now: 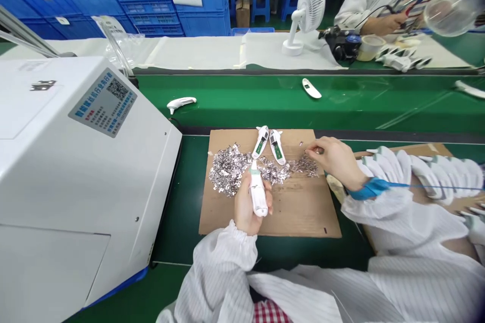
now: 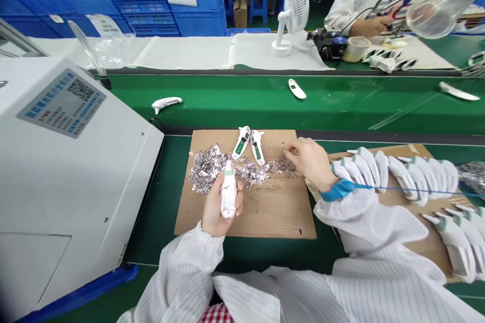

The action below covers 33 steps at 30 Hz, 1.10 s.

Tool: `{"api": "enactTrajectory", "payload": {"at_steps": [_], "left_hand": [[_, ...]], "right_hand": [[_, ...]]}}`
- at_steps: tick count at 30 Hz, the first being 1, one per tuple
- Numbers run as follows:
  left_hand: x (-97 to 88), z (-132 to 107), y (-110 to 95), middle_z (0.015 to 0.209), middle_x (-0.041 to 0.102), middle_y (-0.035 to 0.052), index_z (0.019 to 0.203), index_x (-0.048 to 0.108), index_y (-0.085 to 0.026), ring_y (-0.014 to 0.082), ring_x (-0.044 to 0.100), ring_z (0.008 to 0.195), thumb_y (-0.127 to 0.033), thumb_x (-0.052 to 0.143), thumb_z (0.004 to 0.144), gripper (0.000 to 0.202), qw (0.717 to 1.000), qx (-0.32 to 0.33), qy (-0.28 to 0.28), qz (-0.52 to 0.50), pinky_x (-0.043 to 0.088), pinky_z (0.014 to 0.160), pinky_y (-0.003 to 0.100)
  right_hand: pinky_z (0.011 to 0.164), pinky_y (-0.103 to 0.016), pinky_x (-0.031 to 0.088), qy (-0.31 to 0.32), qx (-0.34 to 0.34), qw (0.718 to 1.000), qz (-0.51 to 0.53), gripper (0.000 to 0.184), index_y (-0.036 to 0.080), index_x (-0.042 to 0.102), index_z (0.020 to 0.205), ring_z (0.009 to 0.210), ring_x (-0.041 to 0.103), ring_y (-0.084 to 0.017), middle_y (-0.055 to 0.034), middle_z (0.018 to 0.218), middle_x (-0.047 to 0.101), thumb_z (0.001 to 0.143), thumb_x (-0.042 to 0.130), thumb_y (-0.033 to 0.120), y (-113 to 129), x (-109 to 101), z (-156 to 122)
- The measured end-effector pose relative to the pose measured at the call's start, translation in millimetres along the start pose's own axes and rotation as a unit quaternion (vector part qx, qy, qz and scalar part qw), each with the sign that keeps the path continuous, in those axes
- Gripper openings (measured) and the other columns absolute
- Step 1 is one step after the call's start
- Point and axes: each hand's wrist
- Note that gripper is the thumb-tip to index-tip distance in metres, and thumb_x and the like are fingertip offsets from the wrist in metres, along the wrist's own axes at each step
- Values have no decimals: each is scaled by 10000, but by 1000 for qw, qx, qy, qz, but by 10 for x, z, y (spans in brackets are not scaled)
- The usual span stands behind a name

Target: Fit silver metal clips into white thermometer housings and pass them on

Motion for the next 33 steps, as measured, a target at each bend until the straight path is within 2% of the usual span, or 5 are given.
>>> {"api": "enactTrajectory", "payload": {"at_steps": [8,15,24,27,33], "left_hand": [[271,-65,97,516,528,-56,1368,389,-264,133,482,319,-500,437,944,487,993,100,24,56,397,293,212],[258,-113,124,524,539,-46,1388,414,-307,135,525,364,-532,468,933,510,989,128,12,78,452,393,236],[216,-9,205,1142,663,35,1261,569,-275,193,654,988,-469,526,934,383,969,206,-68,120,540,828,291],[171,-23,193,967,693,31,1373,464,-294,152,676,672,-473,472,955,455,984,150,-26,93,549,605,268],[-34,-95,268,631,626,-17,1451,260,-240,135,491,290,-488,376,961,562,996,38,31,79,403,285,233]], "right_hand": [[760,-276,540,-118,-322,919,193,70,220,616,902,838,693,-147,-14,920,738,892,614,151,852,-258,-486],[713,-296,512,-134,-358,919,99,84,174,615,904,805,661,-160,-41,930,740,860,650,112,808,-231,-509],[665,-320,486,-91,-397,913,1,104,163,688,920,860,618,-198,-56,1009,729,904,588,144,897,-334,-587],[765,-339,518,-54,-351,932,69,162,199,690,1030,944,626,-206,-65,1075,709,935,564,235,790,-394,-612],[686,-406,521,-65,6,994,-86,285,176,653,1049,874,670,-299,-134,983,701,925,540,407,-111,-190,-905]]}}
Point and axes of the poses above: each hand's wrist, its own z-axis towards the middle knuckle, its own x-axis out of the palm, y = z × x
